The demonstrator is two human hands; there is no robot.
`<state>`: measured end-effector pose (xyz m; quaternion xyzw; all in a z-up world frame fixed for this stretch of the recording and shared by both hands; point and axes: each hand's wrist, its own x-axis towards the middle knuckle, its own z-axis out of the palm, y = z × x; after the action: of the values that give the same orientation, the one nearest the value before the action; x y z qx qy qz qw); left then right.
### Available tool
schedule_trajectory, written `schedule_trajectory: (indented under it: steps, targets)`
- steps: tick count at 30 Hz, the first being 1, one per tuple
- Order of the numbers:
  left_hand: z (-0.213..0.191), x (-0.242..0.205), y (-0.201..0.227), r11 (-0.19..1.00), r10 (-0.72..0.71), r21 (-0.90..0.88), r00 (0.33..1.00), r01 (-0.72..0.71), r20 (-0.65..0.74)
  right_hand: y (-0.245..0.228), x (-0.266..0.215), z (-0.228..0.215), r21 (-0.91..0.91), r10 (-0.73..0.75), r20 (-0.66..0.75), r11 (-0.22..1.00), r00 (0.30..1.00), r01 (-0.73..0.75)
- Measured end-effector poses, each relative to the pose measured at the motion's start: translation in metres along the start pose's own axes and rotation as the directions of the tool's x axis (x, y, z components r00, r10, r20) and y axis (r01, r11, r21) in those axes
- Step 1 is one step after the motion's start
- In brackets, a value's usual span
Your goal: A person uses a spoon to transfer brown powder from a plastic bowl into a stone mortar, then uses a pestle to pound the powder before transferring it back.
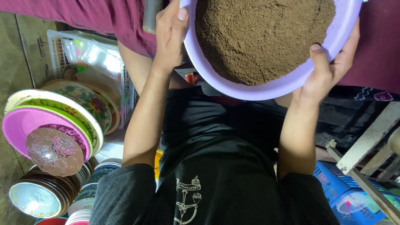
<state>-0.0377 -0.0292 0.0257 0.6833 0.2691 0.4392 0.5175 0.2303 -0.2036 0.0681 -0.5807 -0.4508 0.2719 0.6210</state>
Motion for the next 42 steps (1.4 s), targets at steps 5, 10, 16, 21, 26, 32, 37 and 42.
schedule_trajectory:
  steps: [5,10,16,21,26,32,37,42]
  targets:
    - [0.0,0.0,-0.001,1.0,0.006,0.021,1.0,-0.006,-0.008,0.002,0.003,-0.001,-0.03,-0.039,0.001,0.999,0.999,0.039]
    - [-0.002,-0.002,-0.005,1.0,0.002,0.018,1.0,-0.002,-0.002,-0.008,0.0,-0.004,-0.503,-0.203,-0.065,0.852,0.977,0.144]
    - [-0.001,0.0,-0.004,1.0,0.022,-0.005,1.0,-0.022,0.001,-0.079,0.017,0.05,-0.633,-0.237,0.346,0.655,0.908,0.412]
    - [-0.001,0.002,-0.001,1.0,0.027,-0.009,1.0,-0.027,-0.008,-0.076,0.03,0.084,-0.611,-0.063,0.617,0.589,0.785,0.528]
    - [-0.002,0.006,0.005,0.998,0.064,-0.023,0.998,-0.064,-0.005,-0.069,0.041,0.101,-0.618,0.026,0.686,0.549,0.727,0.563]
    - [-0.002,0.006,0.006,0.997,0.066,-0.033,0.998,-0.066,-0.006,-0.056,0.042,0.108,-0.654,0.077,0.723,0.397,0.686,0.644]
    - [-0.002,0.004,0.003,0.997,0.056,-0.046,0.998,-0.056,0.0,-0.055,0.043,0.112,-0.654,0.097,0.734,0.366,0.672,0.662]
    - [-0.001,0.001,-0.003,0.997,0.048,-0.064,0.999,-0.049,-0.006,-0.056,0.042,0.115,-0.644,0.092,0.746,0.347,0.659,0.681]
